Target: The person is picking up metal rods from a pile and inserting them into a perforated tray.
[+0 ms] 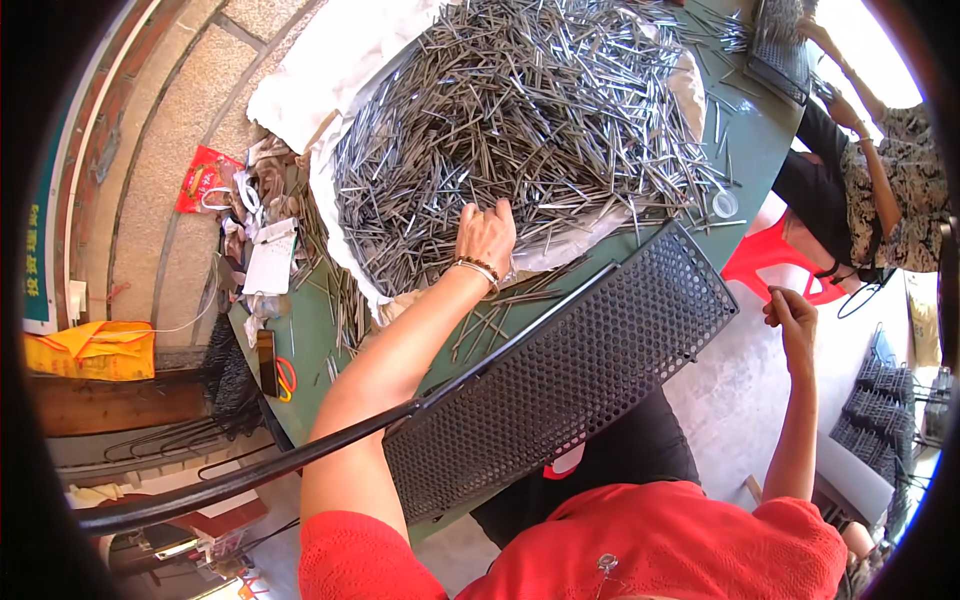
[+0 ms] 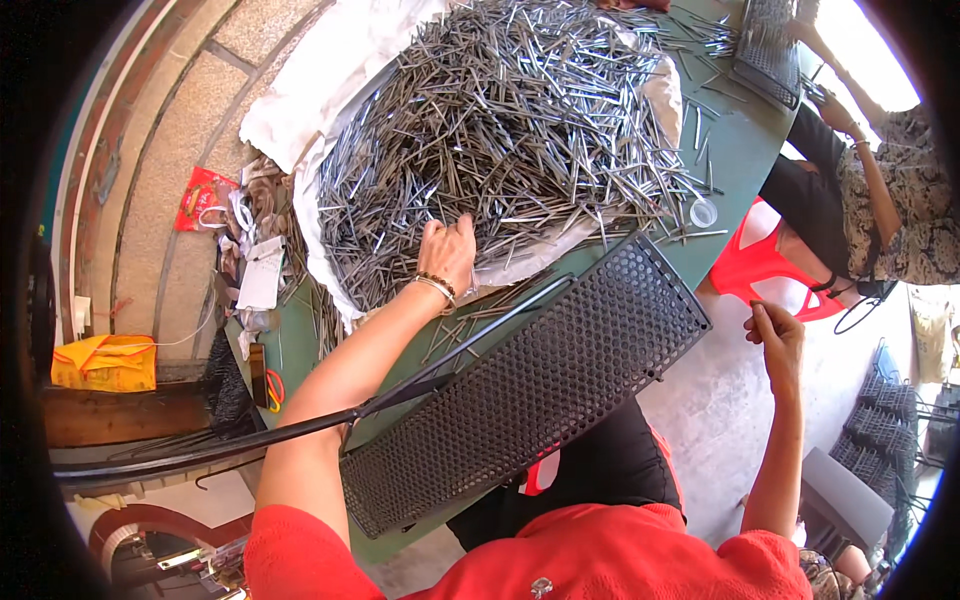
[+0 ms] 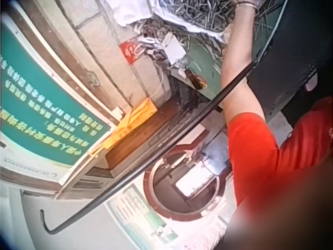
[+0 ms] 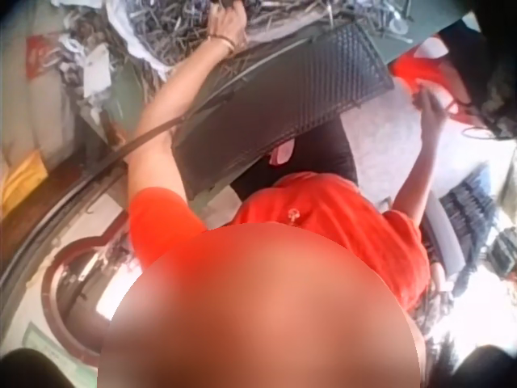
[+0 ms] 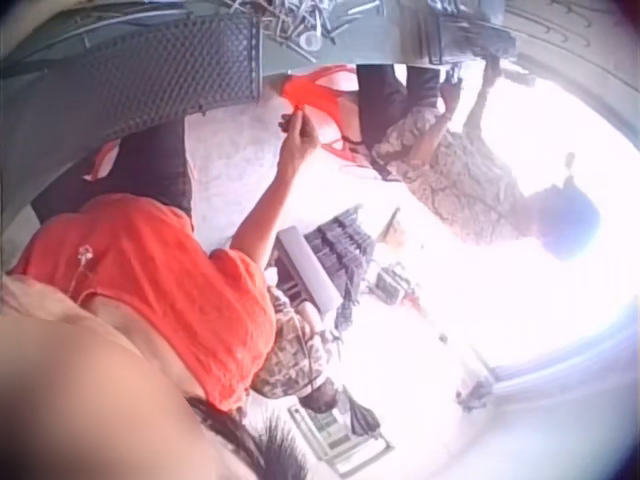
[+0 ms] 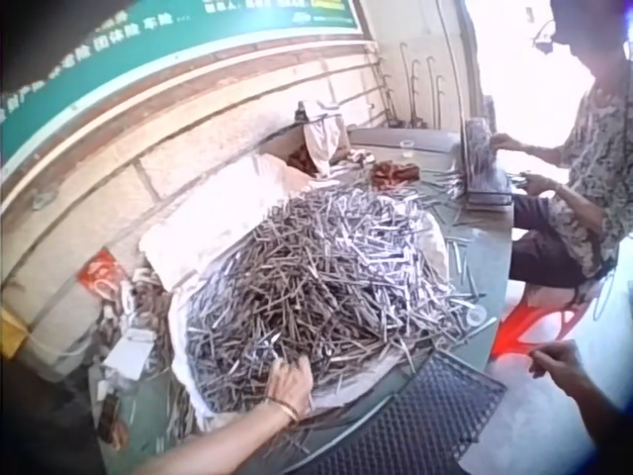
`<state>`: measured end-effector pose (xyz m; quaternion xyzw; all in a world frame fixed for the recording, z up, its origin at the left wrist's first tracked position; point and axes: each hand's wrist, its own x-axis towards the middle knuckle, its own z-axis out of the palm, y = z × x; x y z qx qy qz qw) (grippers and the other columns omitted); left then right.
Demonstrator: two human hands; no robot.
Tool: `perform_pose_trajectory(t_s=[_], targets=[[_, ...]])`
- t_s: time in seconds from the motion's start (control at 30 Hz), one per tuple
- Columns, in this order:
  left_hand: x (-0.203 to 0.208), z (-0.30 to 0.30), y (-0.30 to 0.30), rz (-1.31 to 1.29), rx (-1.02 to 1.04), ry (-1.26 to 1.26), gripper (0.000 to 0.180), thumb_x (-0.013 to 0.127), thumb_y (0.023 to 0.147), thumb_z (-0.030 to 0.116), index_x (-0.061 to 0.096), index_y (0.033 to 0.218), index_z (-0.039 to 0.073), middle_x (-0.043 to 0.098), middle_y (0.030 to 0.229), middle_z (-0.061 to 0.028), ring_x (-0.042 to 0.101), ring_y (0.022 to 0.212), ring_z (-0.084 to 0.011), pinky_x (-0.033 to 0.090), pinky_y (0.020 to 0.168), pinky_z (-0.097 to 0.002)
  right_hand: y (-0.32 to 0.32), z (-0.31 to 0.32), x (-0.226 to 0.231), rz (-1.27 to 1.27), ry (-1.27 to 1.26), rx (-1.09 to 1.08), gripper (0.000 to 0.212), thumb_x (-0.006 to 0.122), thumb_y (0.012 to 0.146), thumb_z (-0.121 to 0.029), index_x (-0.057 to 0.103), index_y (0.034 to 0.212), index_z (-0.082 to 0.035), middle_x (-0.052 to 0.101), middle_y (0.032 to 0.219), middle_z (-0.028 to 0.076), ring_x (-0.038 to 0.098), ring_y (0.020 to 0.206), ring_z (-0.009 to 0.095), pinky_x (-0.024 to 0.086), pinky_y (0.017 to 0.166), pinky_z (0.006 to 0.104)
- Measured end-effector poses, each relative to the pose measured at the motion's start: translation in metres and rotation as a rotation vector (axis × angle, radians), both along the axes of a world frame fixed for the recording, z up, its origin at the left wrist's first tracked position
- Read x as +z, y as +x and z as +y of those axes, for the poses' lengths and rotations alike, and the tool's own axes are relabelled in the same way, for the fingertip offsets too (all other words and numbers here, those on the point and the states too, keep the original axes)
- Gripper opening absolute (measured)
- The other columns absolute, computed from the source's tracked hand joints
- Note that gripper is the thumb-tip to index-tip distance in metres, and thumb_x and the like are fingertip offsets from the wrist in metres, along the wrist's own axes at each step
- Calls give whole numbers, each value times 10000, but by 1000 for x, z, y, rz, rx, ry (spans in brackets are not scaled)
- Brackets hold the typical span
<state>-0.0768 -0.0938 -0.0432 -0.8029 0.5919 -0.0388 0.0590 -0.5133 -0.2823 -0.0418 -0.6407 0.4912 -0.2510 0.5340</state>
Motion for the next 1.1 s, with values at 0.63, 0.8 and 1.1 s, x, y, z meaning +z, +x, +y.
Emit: perform_pose_trajectory(t_s=[0.63, 0.8, 1.1], targets=[[1, 6, 9, 104, 61, 66, 543, 772, 645, 197, 458, 999, -69, 622, 658, -184, 626, 683, -318, 385, 831, -368, -11, 10, -20, 77, 77, 57, 221, 571, 913, -168, 642, 1001, 22, 616, 721, 46, 547, 611, 88, 446, 562, 226], [22, 24, 16, 285, -95, -122, 484, 736, 667, 102, 458, 1035, -48, 614, 750, -191, 612, 726, -354, 446, 755, -410, -8, 11, -25, 77, 85, 76, 225, 571, 912, -172, 637, 1005, 22, 619, 731, 48, 551, 624, 91, 449, 570, 229], [43, 40, 74, 1021, 339, -769, 345, 729, 737, 135, 562, 1016, 22, 623, 838, -5, 569, 726, -100, 473, 665, -282, -1, 18, -24, 82, 78, 91, 226, 569, 913, -170, 637, 1007, 24, 622, 735, 49, 560, 624, 96, 454, 570, 229]])
